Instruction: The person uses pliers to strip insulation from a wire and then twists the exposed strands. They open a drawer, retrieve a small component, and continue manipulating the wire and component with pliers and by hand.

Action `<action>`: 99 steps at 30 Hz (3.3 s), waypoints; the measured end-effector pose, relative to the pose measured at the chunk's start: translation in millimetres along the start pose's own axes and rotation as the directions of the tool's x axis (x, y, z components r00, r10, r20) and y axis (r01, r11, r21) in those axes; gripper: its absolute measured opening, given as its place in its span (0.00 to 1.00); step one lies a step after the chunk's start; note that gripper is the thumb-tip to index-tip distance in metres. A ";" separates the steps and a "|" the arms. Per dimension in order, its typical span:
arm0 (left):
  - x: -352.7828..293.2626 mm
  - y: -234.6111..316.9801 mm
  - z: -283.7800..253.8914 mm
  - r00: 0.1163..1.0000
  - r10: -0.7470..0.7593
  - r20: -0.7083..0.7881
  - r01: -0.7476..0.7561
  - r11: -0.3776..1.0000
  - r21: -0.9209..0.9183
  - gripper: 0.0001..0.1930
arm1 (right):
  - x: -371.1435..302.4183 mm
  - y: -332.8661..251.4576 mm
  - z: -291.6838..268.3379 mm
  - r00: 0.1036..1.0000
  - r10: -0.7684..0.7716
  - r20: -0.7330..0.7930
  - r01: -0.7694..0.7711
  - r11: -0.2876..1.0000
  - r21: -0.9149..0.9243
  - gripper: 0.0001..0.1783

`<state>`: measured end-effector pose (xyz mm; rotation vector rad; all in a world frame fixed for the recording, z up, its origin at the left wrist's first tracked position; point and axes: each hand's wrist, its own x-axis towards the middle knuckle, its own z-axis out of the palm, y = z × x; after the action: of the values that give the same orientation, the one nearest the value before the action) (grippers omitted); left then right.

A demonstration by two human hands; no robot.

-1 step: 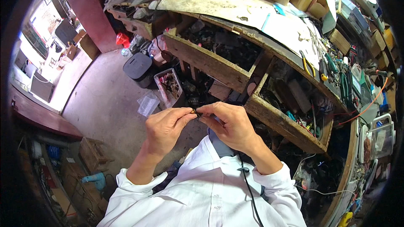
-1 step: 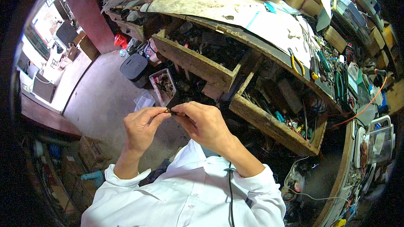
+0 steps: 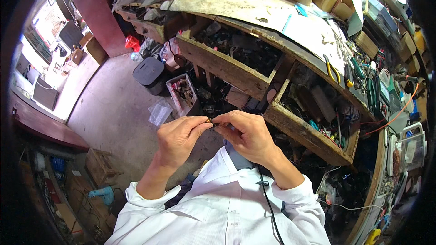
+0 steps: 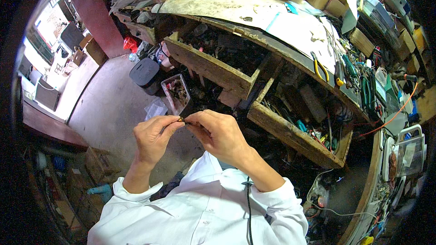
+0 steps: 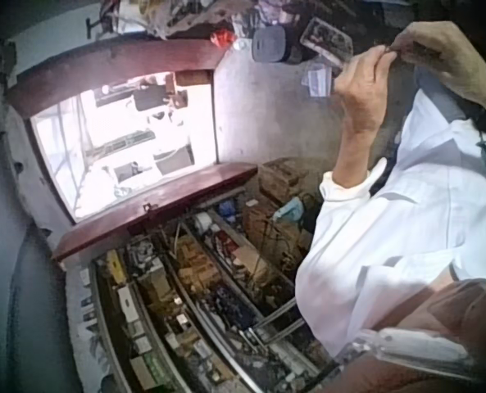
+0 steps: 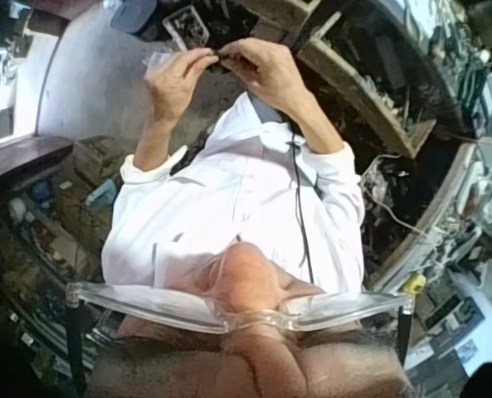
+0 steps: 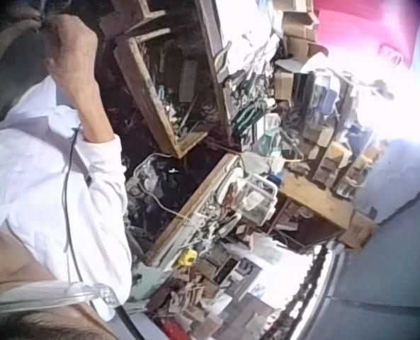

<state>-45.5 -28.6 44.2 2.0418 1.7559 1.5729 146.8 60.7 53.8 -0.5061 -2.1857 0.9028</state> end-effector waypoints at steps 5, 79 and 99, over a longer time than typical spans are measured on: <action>-1.7 -0.4 1.7 0.999 0.032 0.028 -0.033 0.999 0.019 0.08 | -1.1 1.6 8.1 0.998 0.016 -0.059 -0.008 0.993 0.122 0.12; -7.2 -6.6 0.3 0.984 -0.152 0.095 0.159 0.985 -0.062 0.05 | -12.4 4.6 -1.7 0.996 -0.087 -0.001 0.086 0.991 0.102 0.08; -6.1 -12.6 -26.8 0.936 -0.082 0.342 0.206 0.916 -0.345 0.06 | -17.7 41.1 2.3 0.996 0.058 -0.062 -0.052 0.995 0.088 0.07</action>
<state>-71.8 -43.4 46.1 1.8083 1.3342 1.3162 160.5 77.4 14.6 -0.5485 -2.0741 0.9921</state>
